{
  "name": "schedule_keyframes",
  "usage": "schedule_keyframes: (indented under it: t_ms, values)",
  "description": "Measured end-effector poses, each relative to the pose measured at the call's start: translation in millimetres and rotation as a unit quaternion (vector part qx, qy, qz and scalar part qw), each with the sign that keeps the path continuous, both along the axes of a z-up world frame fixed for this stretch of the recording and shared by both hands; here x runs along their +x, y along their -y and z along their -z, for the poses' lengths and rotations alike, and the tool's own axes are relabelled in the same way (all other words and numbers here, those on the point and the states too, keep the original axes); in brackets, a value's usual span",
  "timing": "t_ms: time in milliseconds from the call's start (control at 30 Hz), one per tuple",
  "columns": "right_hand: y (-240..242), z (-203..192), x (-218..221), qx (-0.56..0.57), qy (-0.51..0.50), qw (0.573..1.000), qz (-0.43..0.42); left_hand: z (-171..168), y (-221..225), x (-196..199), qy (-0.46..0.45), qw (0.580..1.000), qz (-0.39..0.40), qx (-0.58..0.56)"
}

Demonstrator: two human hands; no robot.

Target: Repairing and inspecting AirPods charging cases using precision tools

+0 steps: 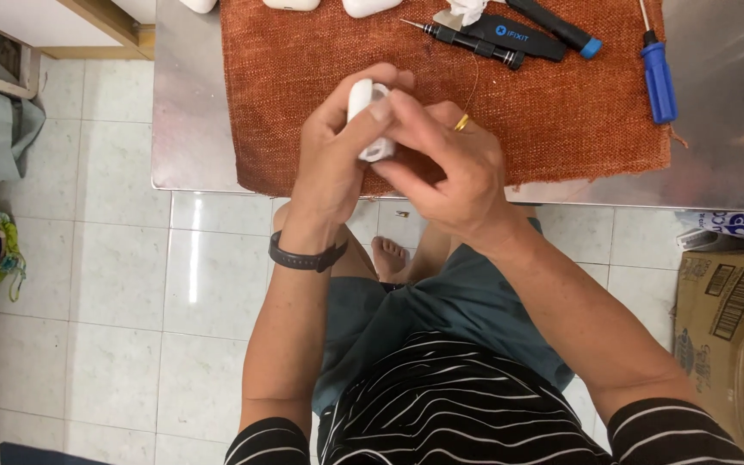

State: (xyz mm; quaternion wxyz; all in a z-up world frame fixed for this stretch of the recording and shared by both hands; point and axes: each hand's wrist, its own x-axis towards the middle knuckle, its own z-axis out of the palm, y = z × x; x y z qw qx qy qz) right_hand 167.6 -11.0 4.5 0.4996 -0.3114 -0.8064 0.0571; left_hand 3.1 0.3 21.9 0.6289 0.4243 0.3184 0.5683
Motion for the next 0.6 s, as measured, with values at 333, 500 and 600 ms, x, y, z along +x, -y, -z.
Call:
schedule_keyframes:
  t_ms: [333, 500, 600]
  values:
    - [-5, -27, -14, -0.213, -0.091, 0.973, -0.013, 11, 8, 5, 0.006, 0.999, -0.051, 0.015]
    - [-14, -25, -21, -0.355, -0.144, 0.922, -0.061, 17, 12, 13, -0.111, 0.973, -0.167, 0.11]
    - [-15, -40, -19, -0.405, -0.202, 0.888, -0.087, 14, 13, 11, -0.122, 0.97, -0.186, 0.096]
